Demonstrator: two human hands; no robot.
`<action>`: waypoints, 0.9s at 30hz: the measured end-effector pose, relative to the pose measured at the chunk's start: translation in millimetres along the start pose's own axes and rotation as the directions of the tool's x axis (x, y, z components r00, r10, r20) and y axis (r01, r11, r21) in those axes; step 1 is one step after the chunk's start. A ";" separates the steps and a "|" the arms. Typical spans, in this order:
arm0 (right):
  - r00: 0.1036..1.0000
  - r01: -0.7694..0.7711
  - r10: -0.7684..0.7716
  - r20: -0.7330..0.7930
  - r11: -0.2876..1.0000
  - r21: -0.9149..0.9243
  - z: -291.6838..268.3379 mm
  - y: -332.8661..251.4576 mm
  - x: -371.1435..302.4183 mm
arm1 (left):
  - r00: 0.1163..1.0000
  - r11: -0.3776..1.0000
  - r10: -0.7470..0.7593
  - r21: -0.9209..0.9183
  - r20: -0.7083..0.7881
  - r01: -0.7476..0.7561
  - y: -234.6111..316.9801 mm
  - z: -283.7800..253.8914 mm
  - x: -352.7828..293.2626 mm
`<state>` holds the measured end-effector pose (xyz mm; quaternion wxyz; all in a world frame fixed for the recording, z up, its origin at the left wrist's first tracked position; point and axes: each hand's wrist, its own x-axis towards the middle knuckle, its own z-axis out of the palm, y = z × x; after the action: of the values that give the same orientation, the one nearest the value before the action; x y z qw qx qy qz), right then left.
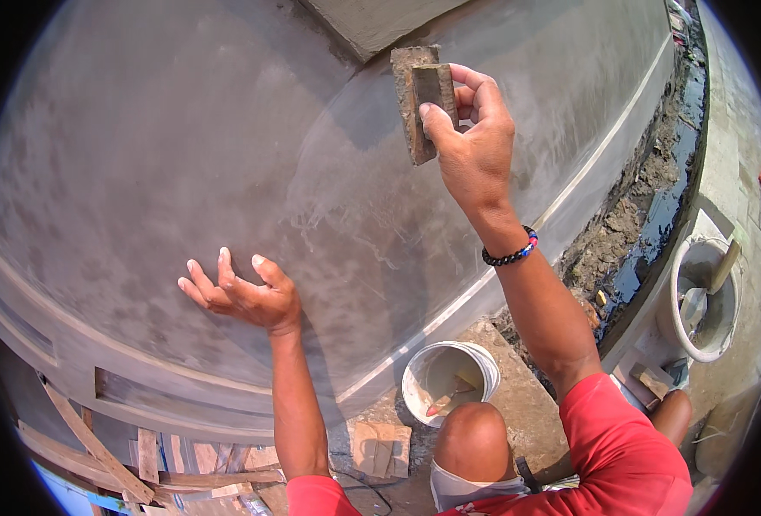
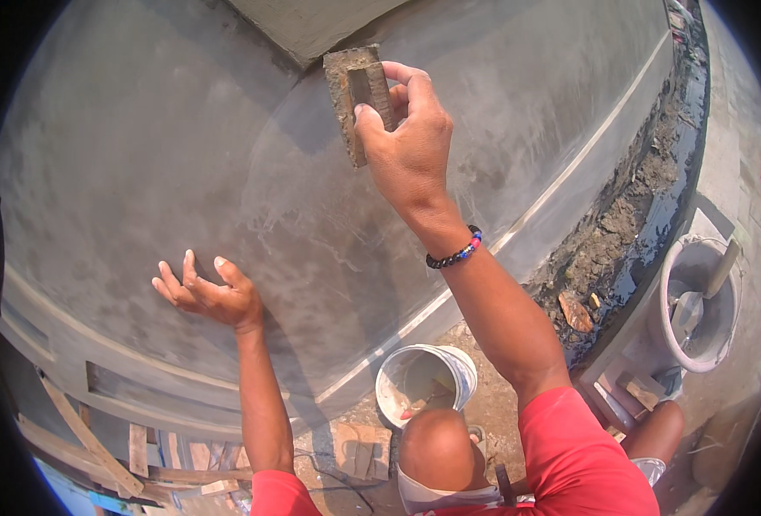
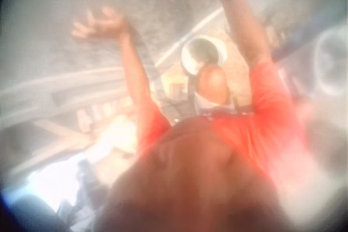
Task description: The person applies and smooths wet plaster onto a curved exterior wall using a hand trowel. They repeatedly scoop plaster from a bucket, spread it on the wall surface, and smooth the edges around a decorative block feature.
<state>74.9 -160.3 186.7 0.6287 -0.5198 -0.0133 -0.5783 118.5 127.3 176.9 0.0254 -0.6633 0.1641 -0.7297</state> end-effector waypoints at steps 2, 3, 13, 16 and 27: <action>0.999 0.039 -0.039 0.008 0.998 -0.044 9.9 1.1 -2.4 | 1.000 1.000 0.004 -0.004 -0.005 -0.004 -0.6 1.3 -1.2; 0.997 0.072 -0.071 0.012 0.995 -0.075 15.7 4.9 -2.8 | 1.000 1.000 0.008 -0.006 -0.008 -0.008 -0.7 1.7 -1.7; 0.921 0.379 -0.360 0.150 0.918 -0.120 61.7 -22.2 -8.9 | 1.000 0.999 -0.029 -0.035 0.011 0.029 3.5 -0.7 -0.2; 0.945 0.268 -0.270 0.185 0.963 0.033 52.2 -29.1 -22.4 | 1.000 0.999 -0.006 -0.031 0.012 0.006 0.0 -1.8 -2.0; 0.911 -0.363 0.365 0.191 0.492 0.791 22.6 9.4 28.9 | 1.000 1.000 0.007 0.004 0.006 -0.007 -3.6 0.5 -3.4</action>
<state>104.6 -167.8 209.0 0.9028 -0.1633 -0.1658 -0.3616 120.0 131.5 174.7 0.0298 -0.6648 0.1651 -0.7280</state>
